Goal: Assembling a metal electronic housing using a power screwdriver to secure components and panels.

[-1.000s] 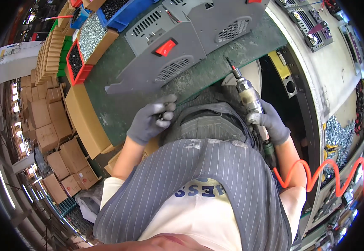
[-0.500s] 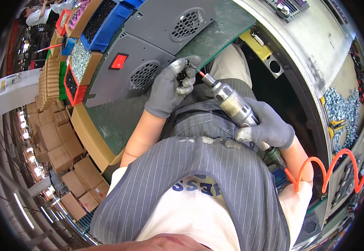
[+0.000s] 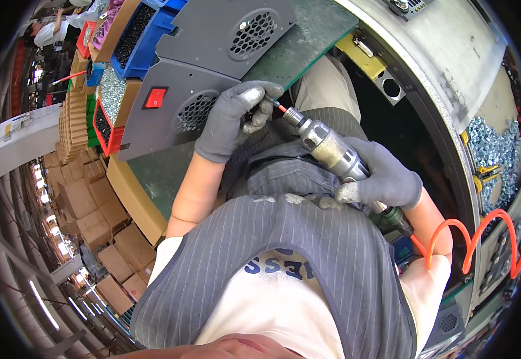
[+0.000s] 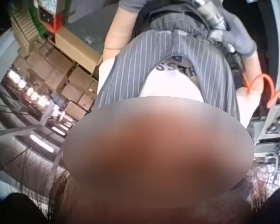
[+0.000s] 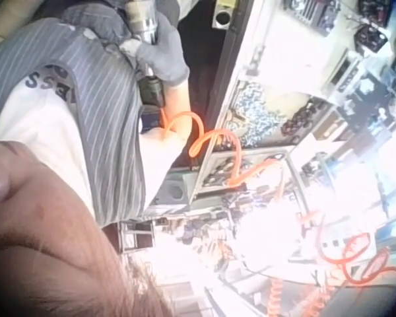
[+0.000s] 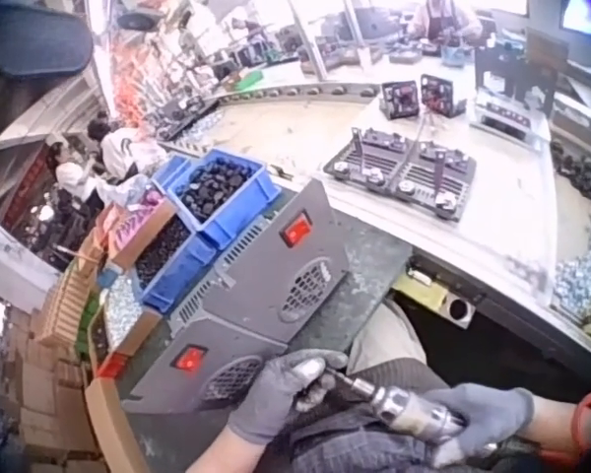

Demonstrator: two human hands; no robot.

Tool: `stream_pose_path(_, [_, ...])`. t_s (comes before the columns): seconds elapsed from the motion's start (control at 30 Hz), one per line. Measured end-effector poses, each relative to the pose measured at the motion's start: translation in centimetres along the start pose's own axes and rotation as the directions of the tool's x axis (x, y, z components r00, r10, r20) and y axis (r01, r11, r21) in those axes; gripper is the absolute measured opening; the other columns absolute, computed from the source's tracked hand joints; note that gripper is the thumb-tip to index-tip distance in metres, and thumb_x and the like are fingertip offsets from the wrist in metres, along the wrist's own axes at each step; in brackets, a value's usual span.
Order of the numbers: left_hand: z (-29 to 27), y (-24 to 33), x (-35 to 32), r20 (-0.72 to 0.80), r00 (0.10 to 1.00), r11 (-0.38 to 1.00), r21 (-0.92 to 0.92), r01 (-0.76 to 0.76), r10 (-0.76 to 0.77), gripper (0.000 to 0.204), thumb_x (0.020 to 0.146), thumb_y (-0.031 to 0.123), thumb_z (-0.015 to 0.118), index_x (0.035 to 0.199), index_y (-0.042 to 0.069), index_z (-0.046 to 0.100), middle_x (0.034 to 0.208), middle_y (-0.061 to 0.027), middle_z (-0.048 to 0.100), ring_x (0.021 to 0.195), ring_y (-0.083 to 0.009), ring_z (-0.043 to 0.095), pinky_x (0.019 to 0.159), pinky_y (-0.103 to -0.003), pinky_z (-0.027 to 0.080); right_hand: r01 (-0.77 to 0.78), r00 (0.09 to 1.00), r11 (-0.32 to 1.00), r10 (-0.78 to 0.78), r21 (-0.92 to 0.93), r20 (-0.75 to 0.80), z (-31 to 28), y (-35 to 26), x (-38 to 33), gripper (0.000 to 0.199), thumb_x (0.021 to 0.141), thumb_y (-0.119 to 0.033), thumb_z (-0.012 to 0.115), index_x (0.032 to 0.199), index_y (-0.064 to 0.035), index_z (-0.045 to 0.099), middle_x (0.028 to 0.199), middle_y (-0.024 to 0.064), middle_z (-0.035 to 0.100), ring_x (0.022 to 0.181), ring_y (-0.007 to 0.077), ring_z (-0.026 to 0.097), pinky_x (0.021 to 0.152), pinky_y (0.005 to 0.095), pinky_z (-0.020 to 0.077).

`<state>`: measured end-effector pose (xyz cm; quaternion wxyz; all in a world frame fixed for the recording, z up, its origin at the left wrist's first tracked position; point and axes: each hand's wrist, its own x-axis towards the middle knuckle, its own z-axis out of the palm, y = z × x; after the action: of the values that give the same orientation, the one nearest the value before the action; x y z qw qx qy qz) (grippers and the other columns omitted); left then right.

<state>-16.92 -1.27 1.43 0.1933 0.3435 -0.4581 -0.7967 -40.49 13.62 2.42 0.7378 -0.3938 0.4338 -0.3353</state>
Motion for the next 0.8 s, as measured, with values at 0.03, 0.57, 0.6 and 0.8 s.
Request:
stream_pose_path(0.03, [0.2, 0.0, 0.1, 0.002, 1.0, 1.0, -0.006, -0.006, 0.006, 0.03, 0.093, 0.019, 0.047, 0.112, 0.001, 0.06, 0.08, -0.0019, 0.06, 0.056, -0.0031, 0.046, 0.045, -0.015, 0.034, -0.003, 1.0, 1.0, 0.003, -0.009, -0.002, 0.0, 0.0, 0.1, 0.073, 0.061, -0.027, 0.081, 0.12, 0.0019, 0.051, 0.099, 0.0059, 0.058, 0.088, 0.0124, 0.052, 0.081, 0.0275, 0.0431])
stream_pose_path(0.57, [-12.8, 3.5, -12.9, -0.507, 0.862, 0.772, 0.554, 0.31, 0.018, 0.033, 0.086, 0.032, 0.061, 0.082, 0.0, 0.068, 0.065, 0.001, 0.057, 0.059, -0.0064, 0.047, 0.055, -0.022, 0.04, -0.057, 0.965, 0.98, 0.006, -0.189, -0.263, -3.7, -6.6, 2.6, 0.07, 0.057, -0.036, 0.082, 0.111, -0.0005, 0.053, 0.084, -0.0003, 0.052, 0.073, 0.0088, 0.048, 0.067, 0.0228, 0.0407])
stream_pose_path(0.6, [-13.4, 5.6, -12.4, -0.568, 0.819, 0.685, 0.565, 0.46, -0.082, 0.034, 0.086, 0.033, 0.06, 0.085, -0.001, 0.067, 0.072, -0.0013, 0.061, 0.068, -0.0104, 0.054, 0.067, -0.026, 0.045, -0.059, 0.964, 0.98, 0.006, -0.192, -0.267, -3.6, -6.6, 2.8, 0.071, 0.057, -0.036, 0.082, 0.111, -0.0004, 0.053, 0.084, -0.0002, 0.052, 0.072, 0.0088, 0.048, 0.066, 0.0228, 0.0408])
stream_pose_path(0.8, [-10.4, 11.4, -3.9, -0.231, 0.906, 0.271, 0.953, 0.137, 0.354, 0.033, 0.078, 0.033, 0.062, 0.094, 0.005, 0.067, 0.085, -0.0128, 0.065, 0.078, -0.0248, 0.063, 0.071, -0.034, 0.048, -0.073, 0.944, 0.987, 0.023, -0.14, -0.328, -2.8, -6.9, 3.9, 0.077, 0.055, -0.032, 0.082, 0.117, 0.0002, 0.049, 0.076, -0.0001, 0.055, 0.066, 0.0081, 0.05, 0.061, 0.0216, 0.0406])
